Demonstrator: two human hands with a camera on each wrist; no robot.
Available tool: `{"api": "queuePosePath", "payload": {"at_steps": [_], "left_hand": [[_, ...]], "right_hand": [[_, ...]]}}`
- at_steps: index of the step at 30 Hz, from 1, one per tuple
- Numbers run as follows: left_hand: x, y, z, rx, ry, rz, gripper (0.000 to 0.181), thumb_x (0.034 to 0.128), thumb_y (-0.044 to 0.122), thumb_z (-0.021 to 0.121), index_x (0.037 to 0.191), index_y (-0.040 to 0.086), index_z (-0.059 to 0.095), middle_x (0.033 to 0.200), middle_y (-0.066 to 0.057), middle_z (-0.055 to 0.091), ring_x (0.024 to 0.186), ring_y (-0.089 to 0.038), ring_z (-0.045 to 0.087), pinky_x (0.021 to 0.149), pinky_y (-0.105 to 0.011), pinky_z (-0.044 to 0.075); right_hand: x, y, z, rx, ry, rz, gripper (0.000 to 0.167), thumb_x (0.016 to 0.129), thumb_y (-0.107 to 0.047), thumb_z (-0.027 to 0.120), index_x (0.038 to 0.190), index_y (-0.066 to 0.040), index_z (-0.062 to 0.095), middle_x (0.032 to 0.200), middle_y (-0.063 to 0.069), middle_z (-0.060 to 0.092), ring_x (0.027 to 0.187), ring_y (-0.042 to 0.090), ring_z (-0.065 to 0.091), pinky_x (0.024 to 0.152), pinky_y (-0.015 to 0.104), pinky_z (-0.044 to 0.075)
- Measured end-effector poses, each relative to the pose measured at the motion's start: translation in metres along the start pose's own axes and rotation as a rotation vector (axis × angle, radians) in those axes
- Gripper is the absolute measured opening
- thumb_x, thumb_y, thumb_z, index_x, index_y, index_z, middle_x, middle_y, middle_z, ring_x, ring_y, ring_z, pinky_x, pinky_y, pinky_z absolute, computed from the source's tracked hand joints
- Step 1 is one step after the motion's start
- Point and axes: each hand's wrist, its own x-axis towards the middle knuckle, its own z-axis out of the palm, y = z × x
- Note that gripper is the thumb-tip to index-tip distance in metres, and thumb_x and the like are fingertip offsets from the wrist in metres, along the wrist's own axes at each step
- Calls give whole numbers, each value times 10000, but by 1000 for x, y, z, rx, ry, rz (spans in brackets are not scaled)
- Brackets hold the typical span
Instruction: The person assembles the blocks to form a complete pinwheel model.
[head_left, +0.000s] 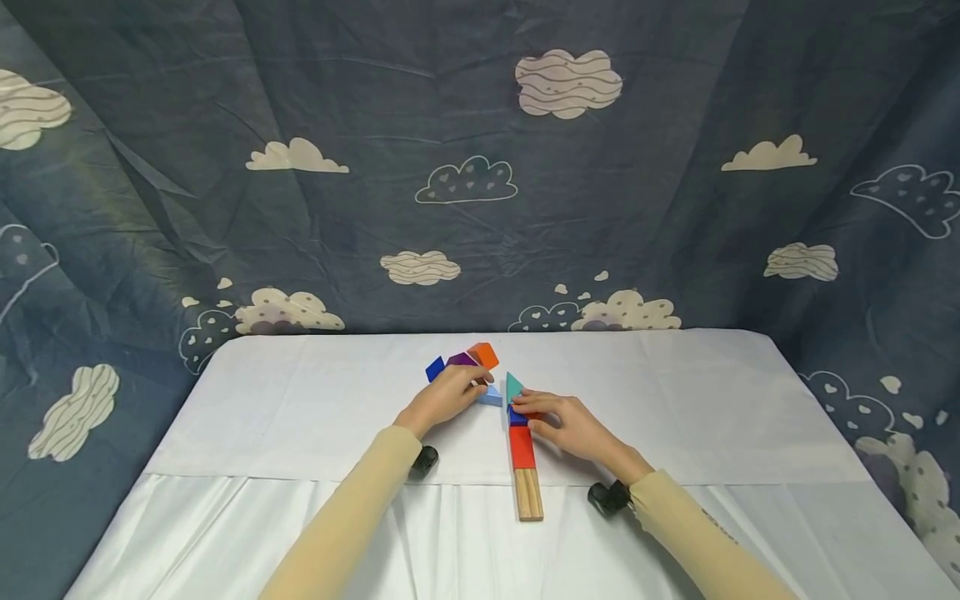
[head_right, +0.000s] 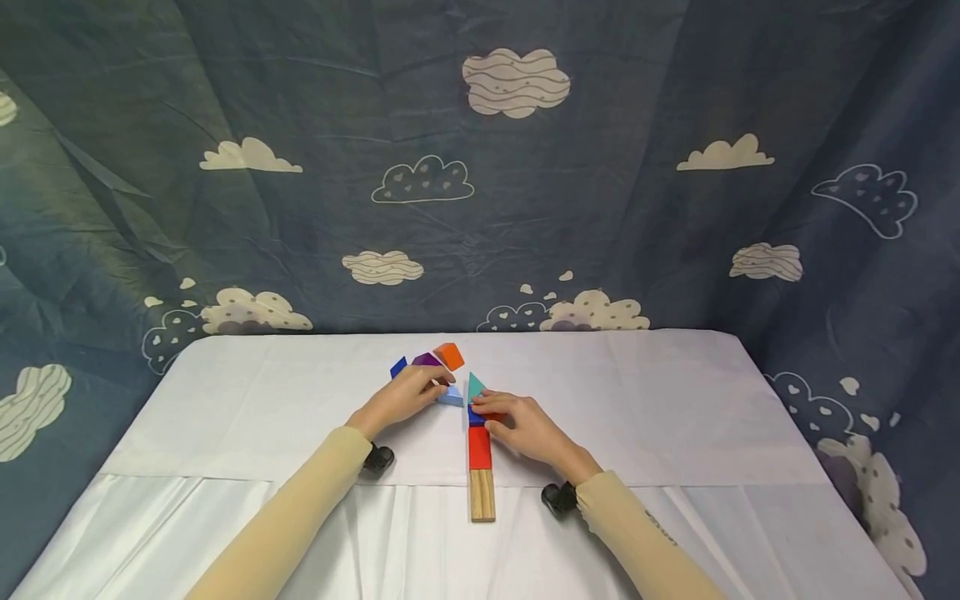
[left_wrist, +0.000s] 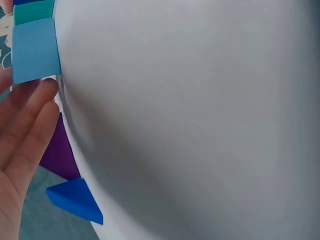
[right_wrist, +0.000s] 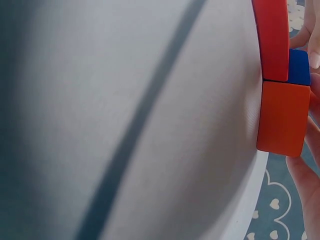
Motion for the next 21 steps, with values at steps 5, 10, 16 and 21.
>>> {"api": "queuePosePath", "payload": {"at_steps": [5,10,16,21], "left_hand": [[-12,4,-4,56,4,-7,241,969,130,568,1182,57,653,1192,-75,627,1064,-194,596,937,-323,458],[-30,15,-10,151,-26,-1,301,957,155,590,1243,70,632,1270,-78,550,1179,-245,491,1018,-385,389],[-45,26,-7,226,-50,-9,435,942,205,618,1346,64,545,1331,-82,485,1166,-275,434,997,-448,373],[-49,31,2,283,-38,-20,510,932,243,633,1381,44,496,1363,-87,447,1178,-291,408,943,-449,379]], "right_hand": [[-1,-1,-1,5,-4,14,326,923,-77,620,1248,-60,646,1330,87,565,1307,312,419,1023,540,332],[0,-2,-1,1,-3,12,323,924,-72,615,1245,-57,646,1327,89,567,1306,315,420,1023,548,328],[2,-2,0,10,-7,20,324,922,-67,613,1244,-56,647,1330,88,564,1312,315,413,1025,544,328],[2,-2,0,11,-5,20,322,921,-62,612,1242,-55,648,1326,83,568,1313,310,412,1028,538,326]]}}
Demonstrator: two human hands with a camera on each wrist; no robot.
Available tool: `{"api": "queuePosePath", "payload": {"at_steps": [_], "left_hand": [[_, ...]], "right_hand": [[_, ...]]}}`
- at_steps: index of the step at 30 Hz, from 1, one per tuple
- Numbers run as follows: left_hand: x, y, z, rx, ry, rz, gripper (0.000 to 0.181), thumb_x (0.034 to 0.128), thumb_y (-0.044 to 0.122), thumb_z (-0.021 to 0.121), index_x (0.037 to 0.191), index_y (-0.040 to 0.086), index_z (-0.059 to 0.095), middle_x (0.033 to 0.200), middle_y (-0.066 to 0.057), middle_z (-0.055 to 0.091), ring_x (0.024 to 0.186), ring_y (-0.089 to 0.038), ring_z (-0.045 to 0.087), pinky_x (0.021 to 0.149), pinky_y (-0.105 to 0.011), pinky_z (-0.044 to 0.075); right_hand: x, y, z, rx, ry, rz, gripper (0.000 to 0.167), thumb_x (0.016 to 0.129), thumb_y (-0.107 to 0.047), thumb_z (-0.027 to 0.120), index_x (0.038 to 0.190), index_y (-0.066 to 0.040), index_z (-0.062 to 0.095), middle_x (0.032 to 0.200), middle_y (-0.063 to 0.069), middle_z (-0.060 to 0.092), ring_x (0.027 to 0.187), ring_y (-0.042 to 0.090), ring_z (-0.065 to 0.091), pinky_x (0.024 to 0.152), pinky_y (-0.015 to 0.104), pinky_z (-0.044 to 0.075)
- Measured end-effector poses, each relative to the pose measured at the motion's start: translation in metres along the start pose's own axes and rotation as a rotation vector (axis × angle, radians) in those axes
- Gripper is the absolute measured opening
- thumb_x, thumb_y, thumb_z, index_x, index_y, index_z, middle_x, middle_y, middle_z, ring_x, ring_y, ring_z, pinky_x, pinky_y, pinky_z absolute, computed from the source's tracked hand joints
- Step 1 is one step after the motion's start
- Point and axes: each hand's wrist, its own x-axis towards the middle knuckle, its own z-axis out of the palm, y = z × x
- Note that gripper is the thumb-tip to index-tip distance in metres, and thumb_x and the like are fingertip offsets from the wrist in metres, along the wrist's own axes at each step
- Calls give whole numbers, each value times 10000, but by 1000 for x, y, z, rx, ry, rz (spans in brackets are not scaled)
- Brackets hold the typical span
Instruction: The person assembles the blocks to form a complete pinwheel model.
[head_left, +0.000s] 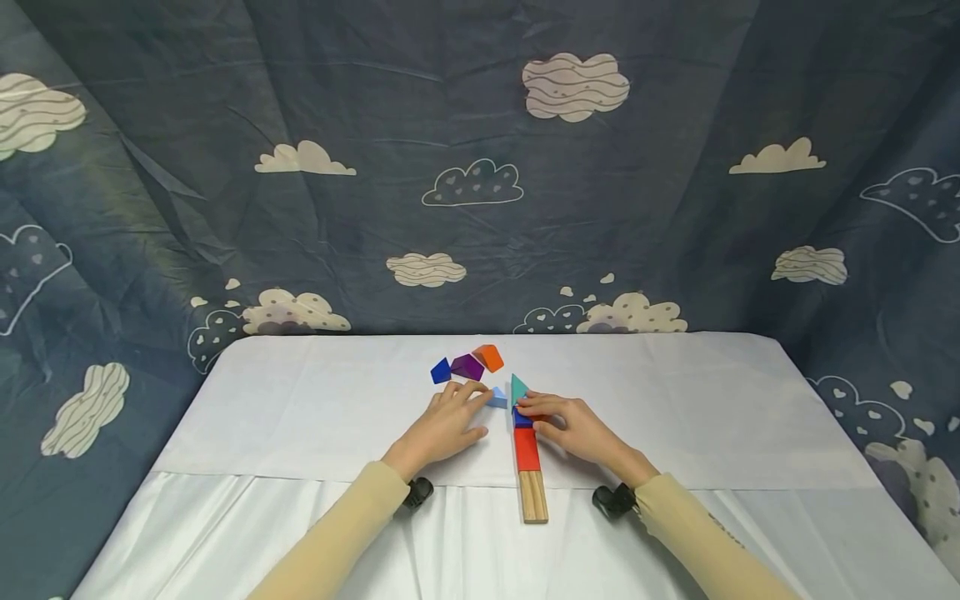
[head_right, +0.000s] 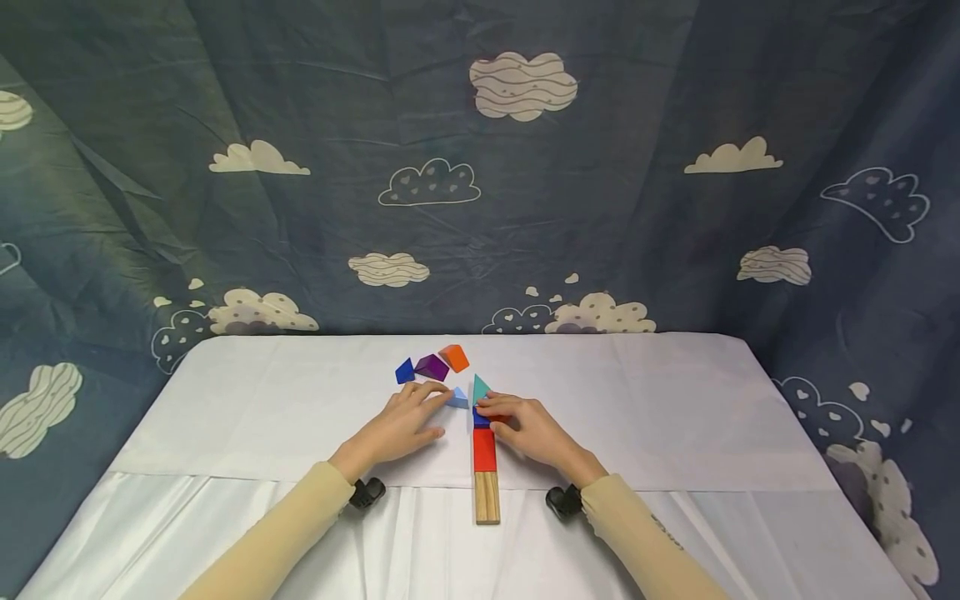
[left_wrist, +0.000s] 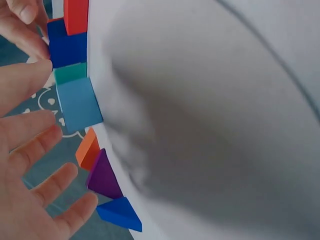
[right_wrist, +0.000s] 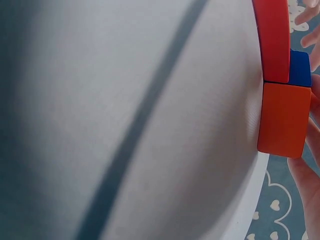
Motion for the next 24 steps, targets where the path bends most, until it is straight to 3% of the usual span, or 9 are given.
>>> {"api": "queuePosePath", "payload": {"at_steps": [13,24], "left_hand": [[2,6,8,66,-48,-49,557,953,319,595,1435,90,433,1430,-56,385,1262,-277,355,982,-451,345],[3,3,10,53,-62,-29,578,956,323,590,1463,121,399,1488,-36,341,1300,-288,328,1006,-474,320]], "right_hand": [[-1,0,0,-1,5,-9,322,922,-62,614,1242,-50,647,1322,93,570,1307,315,418,1023,545,329],[-1,2,1,0,10,-25,321,916,-51,618,1235,-52,652,1314,85,577,1302,310,426,1027,535,328]]}}
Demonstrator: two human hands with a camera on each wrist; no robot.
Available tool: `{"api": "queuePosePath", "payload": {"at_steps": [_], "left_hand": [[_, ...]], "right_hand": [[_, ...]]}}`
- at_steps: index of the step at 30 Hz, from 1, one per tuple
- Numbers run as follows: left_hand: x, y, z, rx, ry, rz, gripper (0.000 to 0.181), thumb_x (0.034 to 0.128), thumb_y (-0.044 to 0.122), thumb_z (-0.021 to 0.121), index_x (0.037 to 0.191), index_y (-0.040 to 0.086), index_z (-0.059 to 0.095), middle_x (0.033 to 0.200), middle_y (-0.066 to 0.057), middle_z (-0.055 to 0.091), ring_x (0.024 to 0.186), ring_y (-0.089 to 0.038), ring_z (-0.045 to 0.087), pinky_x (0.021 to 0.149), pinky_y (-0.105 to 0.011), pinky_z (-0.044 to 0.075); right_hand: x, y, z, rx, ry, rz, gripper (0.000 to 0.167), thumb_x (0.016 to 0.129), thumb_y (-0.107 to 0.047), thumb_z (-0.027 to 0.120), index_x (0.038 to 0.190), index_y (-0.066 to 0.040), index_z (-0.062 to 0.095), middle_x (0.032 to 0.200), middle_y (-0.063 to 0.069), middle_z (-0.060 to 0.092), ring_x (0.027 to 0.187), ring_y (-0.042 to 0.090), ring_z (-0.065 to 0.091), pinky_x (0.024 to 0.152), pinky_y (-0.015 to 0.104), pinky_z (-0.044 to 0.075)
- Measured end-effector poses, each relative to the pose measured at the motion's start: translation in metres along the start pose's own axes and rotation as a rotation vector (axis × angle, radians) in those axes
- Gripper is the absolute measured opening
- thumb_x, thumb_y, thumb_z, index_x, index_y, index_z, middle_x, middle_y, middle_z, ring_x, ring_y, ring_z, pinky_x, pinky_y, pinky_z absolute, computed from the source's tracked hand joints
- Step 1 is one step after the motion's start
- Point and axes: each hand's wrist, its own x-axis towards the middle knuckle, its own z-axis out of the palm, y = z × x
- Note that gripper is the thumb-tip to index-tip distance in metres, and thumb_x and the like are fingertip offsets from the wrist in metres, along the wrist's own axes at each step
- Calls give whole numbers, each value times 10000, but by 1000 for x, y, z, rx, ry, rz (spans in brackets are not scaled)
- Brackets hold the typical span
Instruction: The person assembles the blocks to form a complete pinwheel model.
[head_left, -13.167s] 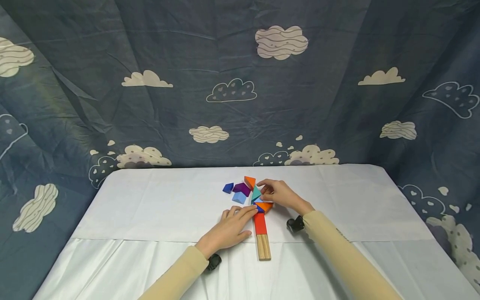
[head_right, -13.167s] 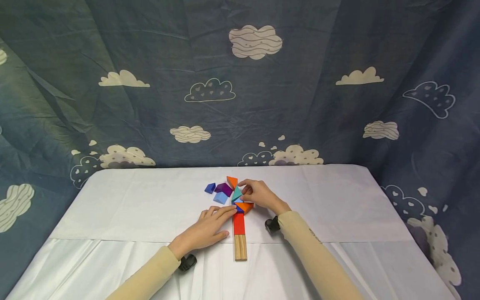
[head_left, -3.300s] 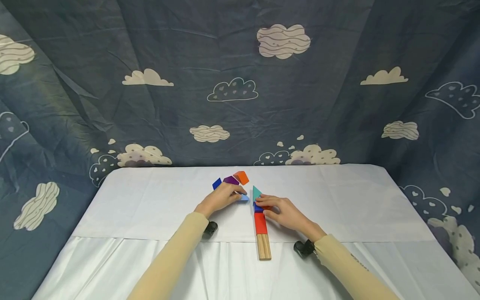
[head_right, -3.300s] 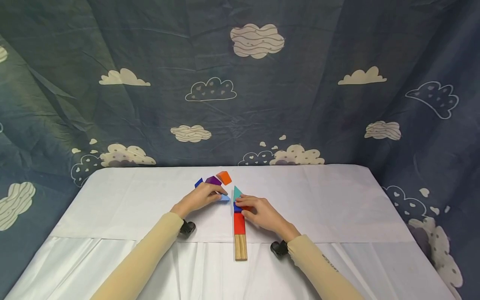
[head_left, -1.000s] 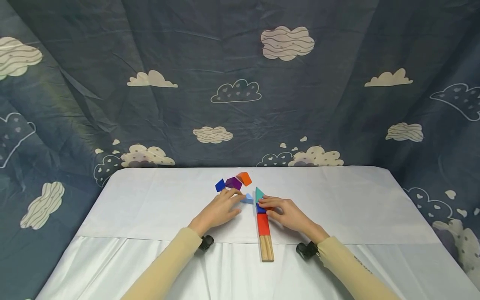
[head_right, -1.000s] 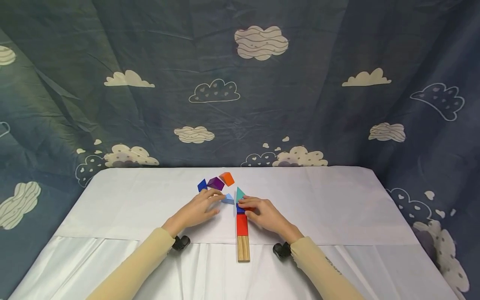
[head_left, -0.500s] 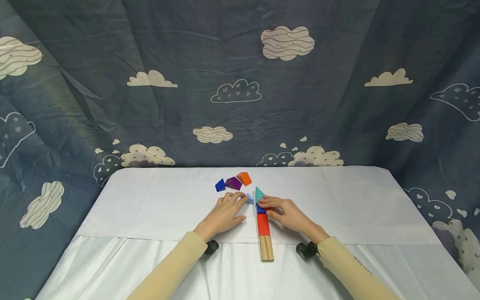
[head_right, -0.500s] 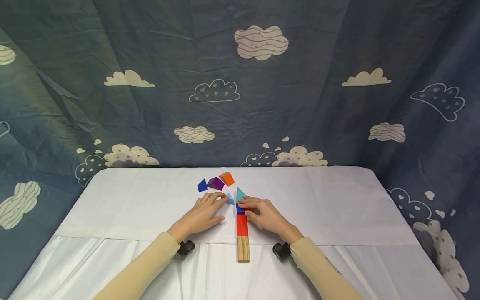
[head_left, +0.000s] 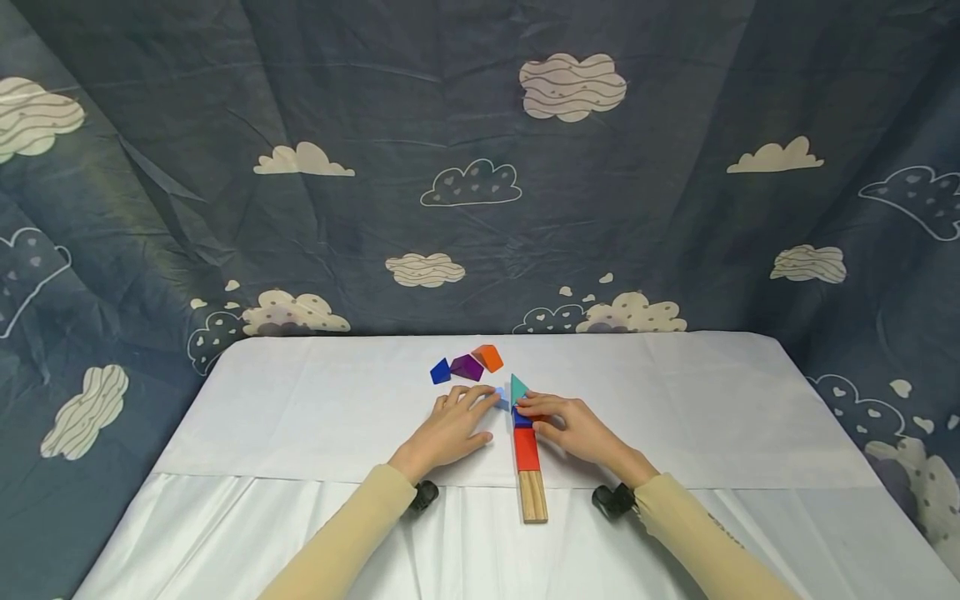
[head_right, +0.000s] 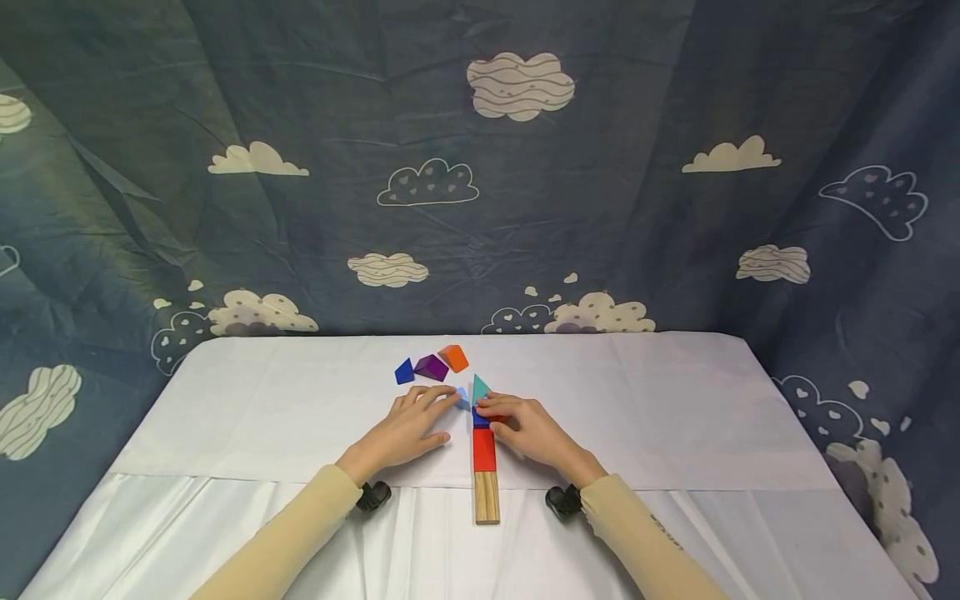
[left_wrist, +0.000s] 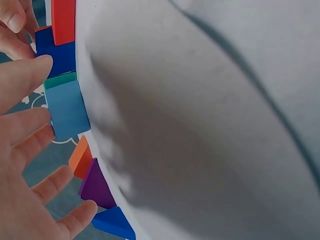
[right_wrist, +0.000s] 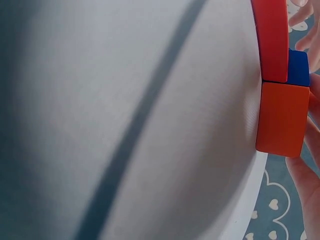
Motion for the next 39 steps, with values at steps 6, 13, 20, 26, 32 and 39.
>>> {"api": "queuePosePath", "payload": {"at_steps": [6,13,20,26,32,39], "left_hand": [[1,-1,1,-13,-8,15,575,955,316,591,1468,143,396,1515,-19,315,1319,-272,312,1006,-475,308],[2,0,1,-31,-8,32,577,960,320,583,1471,139,388,1520,-27,309,1329,-271,303,1008,-484,303],[1,1,0,-45,-18,38,588,958,314,589,1478,141,376,1531,-20,294,1337,-274,293,1011,-485,295],[1,2,1,-48,-34,33,602,956,317,591,1486,149,360,1546,-14,267,1350,-304,278,1025,-501,281],[1,1,3,-42,-43,32,621,957,331,587,1498,158,337,1560,-6,235,1357,-326,267,1027,-509,275],[0,2,4,-42,-42,33,630,955,333,590,1502,160,329,1565,-4,221,1360,-326,261,1030,-516,271]], "right_hand": [[0,0,0,-1,-3,-11,317,919,-58,616,1234,-44,651,1311,91,579,1301,318,426,1025,536,330],[0,1,0,-5,-4,-12,318,922,-71,621,1238,-46,648,1319,88,574,1304,312,423,1025,539,329],[0,-1,-1,1,-10,-10,323,918,-55,619,1239,-34,644,1324,101,567,1304,317,421,1027,532,329],[-1,-1,0,-1,-13,-16,324,918,-60,619,1240,-26,641,1323,115,566,1302,326,421,1025,537,329],[-1,0,0,2,-14,-13,324,921,-67,618,1243,-30,640,1325,112,564,1306,325,417,1025,532,331],[-1,0,0,-1,-9,-6,326,922,-64,617,1245,-35,639,1330,111,561,1306,323,417,1025,532,330]]}}
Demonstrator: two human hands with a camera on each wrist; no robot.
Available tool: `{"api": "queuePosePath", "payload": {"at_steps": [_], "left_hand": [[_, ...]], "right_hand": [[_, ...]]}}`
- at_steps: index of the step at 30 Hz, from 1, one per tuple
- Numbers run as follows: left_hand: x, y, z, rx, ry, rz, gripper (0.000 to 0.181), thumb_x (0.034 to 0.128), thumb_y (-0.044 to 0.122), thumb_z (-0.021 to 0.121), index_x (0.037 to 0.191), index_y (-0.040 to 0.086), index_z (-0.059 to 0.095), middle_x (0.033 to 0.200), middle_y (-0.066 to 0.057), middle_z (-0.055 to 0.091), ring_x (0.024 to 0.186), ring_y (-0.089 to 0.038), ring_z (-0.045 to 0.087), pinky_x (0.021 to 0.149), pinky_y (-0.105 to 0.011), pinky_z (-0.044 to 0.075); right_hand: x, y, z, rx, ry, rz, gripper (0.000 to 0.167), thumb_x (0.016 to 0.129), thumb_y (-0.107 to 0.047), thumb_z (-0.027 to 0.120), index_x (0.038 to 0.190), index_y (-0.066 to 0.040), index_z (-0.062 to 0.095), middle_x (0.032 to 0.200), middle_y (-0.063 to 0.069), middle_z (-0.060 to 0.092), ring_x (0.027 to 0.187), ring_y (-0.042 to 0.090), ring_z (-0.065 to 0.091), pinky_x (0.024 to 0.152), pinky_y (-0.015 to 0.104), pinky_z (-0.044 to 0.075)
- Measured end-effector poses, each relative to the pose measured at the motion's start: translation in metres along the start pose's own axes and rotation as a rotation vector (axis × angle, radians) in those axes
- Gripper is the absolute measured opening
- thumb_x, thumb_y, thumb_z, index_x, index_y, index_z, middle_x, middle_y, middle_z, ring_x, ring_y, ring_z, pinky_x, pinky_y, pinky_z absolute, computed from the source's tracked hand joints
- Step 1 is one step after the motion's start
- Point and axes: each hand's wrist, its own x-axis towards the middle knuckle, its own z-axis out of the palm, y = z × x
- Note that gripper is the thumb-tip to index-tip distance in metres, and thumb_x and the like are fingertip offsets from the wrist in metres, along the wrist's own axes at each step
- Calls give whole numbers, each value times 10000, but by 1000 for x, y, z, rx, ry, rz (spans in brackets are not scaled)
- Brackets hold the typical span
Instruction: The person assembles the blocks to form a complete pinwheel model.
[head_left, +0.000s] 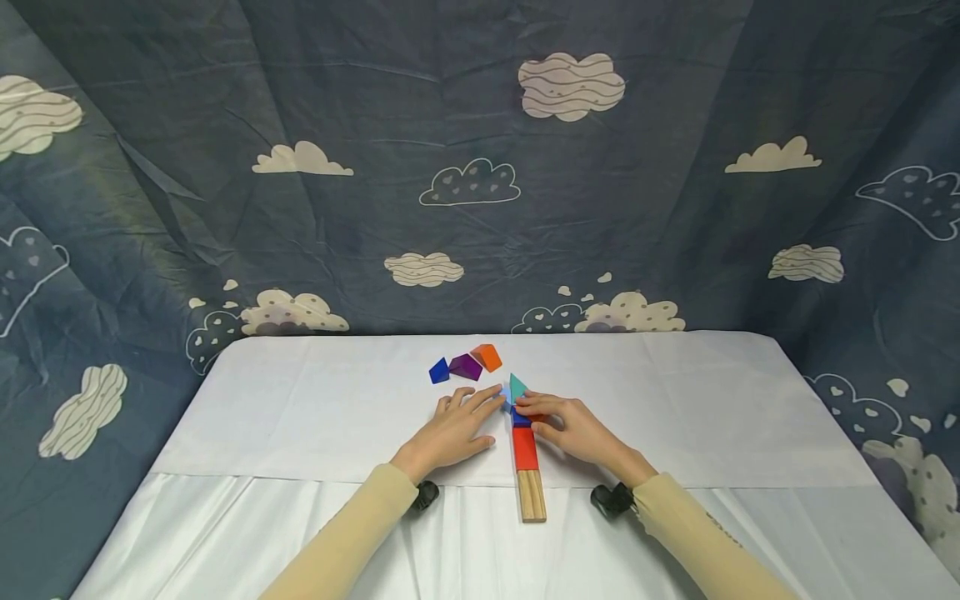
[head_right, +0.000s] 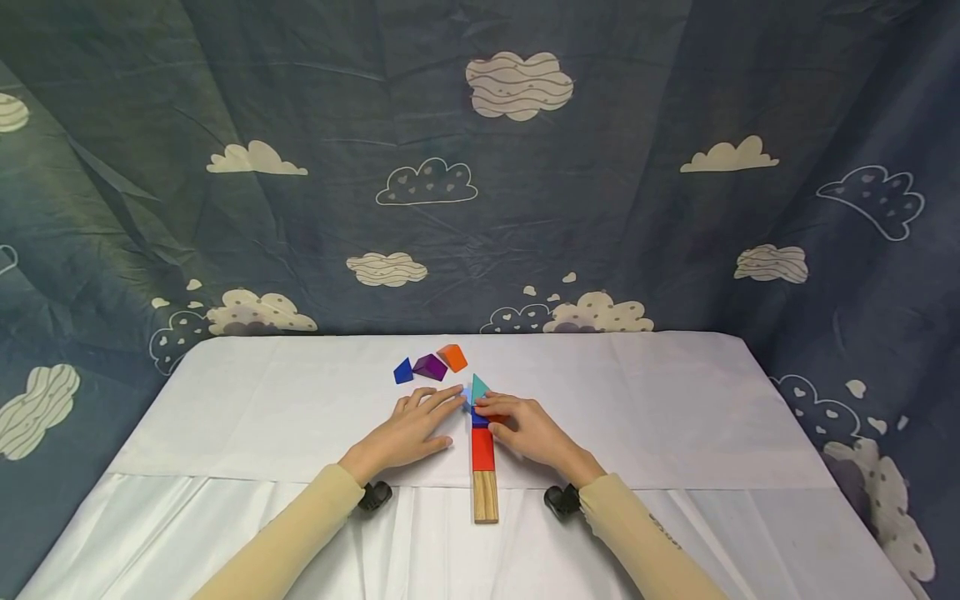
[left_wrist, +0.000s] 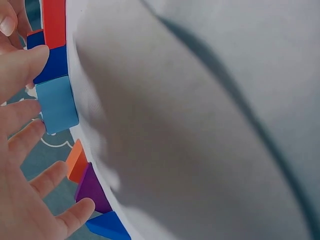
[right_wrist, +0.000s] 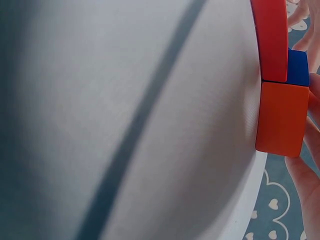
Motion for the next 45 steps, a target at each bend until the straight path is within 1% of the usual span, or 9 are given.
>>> {"api": "queuePosePath", "payload": {"at_steps": [4,8,18,22,25,29,32,38,45], "left_hand": [[-1,0,-1,5,2,4,630,955,325,590,1503,156,328,1566,-7,217,1359,-311,264,1026,-509,279],[-3,-1,-3,10,21,7,620,957,311,590,1498,147,337,1560,-17,234,1355,-280,273,1021,-495,289],[-3,-15,-12,-39,114,11,551,948,244,609,1446,104,419,1486,-95,361,1328,-310,336,1004,-515,300],[0,-26,-16,-22,166,-7,506,946,211,611,1418,105,461,1433,-99,424,1315,-293,365,1010,-489,311],[4,-34,-20,-18,222,-15,470,935,171,626,1382,92,502,1384,-101,471,1283,-271,407,1010,-466,320],[11,-43,-27,-45,284,-29,427,914,114,645,1328,65,554,1330,-101,519,1245,-265,451,1011,-454,323],[17,-48,-32,-58,307,-39,401,903,82,651,1297,50,582,1302,-99,544,1221,-259,476,1004,-448,328],[29,-55,-37,-54,298,-49,378,886,65,672,1258,49,614,1279,-102,571,1213,-265,497,1031,-453,322],[41,-65,-36,-66,264,-41,366,866,52,697,1227,37,640,1238,-103,609,1167,-258,552,1032,-420,363]], "right_hand": [[0,-2,0,3,1,9,328,921,-68,619,1247,-37,639,1330,110,561,1308,325,414,1026,540,326],[0,-3,-1,10,3,15,329,922,-76,620,1248,-41,639,1331,107,561,1309,325,413,1028,549,318],[0,-3,-1,-1,4,26,330,924,-91,622,1251,-58,642,1335,95,559,1312,318,411,1027,558,316],[0,-3,-1,4,3,25,328,925,-92,620,1250,-56,642,1332,96,562,1311,318,412,1027,554,319],[0,-3,-1,10,1,27,327,925,-88,618,1250,-55,642,1332,94,562,1313,317,410,1029,548,319],[-1,-4,-1,9,2,28,326,922,-76,617,1246,-54,645,1330,91,565,1312,314,411,1030,544,320],[-1,-3,-1,5,7,27,326,918,-68,620,1242,-57,648,1325,88,569,1310,313,415,1030,541,322],[-1,-3,0,3,3,30,327,919,-63,616,1244,-61,648,1330,88,565,1309,314,415,1029,550,320],[-1,-4,0,8,0,42,332,918,-58,613,1248,-66,646,1336,87,560,1311,314,414,1029,557,316]]}}
